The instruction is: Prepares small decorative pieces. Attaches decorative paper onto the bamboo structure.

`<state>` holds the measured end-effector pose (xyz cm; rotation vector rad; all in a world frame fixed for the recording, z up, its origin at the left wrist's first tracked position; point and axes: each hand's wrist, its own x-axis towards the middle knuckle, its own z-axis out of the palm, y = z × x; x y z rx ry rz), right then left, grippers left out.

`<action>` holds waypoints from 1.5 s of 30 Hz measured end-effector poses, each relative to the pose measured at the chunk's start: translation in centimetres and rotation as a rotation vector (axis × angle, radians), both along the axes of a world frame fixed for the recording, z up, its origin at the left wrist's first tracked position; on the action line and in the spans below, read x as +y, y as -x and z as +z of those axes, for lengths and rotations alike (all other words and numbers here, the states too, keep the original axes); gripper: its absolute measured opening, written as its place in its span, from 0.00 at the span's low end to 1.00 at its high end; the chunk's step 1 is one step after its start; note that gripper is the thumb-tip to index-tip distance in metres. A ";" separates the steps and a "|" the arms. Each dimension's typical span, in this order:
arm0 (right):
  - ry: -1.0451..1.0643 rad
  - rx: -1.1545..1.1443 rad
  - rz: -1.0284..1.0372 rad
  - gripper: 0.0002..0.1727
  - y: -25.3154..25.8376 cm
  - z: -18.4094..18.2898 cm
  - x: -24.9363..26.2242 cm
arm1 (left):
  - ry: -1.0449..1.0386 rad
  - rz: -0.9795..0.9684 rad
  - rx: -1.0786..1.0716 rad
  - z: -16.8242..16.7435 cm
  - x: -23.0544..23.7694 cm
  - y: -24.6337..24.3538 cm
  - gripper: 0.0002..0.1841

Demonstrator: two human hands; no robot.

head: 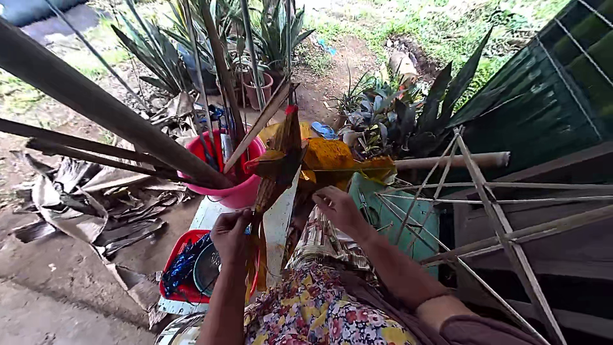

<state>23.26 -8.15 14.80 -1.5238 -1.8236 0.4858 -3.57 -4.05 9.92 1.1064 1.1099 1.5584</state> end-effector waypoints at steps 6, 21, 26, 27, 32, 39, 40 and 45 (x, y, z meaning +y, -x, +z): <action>0.809 -0.242 -0.528 0.25 -13.5 -15.1 -1.4 | 0.177 -0.035 -0.081 -0.3 2.8 0.7 0.13; 0.613 0.284 -0.693 0.33 -16.7 -14.9 1.1 | 0.162 -0.314 0.626 -0.6 7.1 3.3 0.09; 0.491 0.946 -0.050 0.26 -10.8 -7.8 -2.1 | 0.249 -0.379 0.517 -0.5 7.4 3.2 0.11; 0.554 0.934 0.095 0.31 -9.2 -6.3 -2.4 | 0.277 -0.384 0.500 -0.3 7.3 3.2 0.12; 0.803 0.696 0.420 0.37 0.4 -2.5 -0.7 | 0.382 -0.447 0.386 1.0 6.5 3.1 0.12; 1.068 0.730 0.289 0.24 6.8 -2.7 2.2 | 0.477 -0.453 0.378 2.9 5.3 3.2 0.14; 1.087 0.726 0.292 0.25 7.0 -2.7 2.2 | 0.474 -0.458 0.385 2.9 5.3 3.2 0.14; 1.092 0.721 0.277 0.27 7.9 -3.0 2.2 | 0.442 -0.436 0.366 2.0 4.9 3.0 0.14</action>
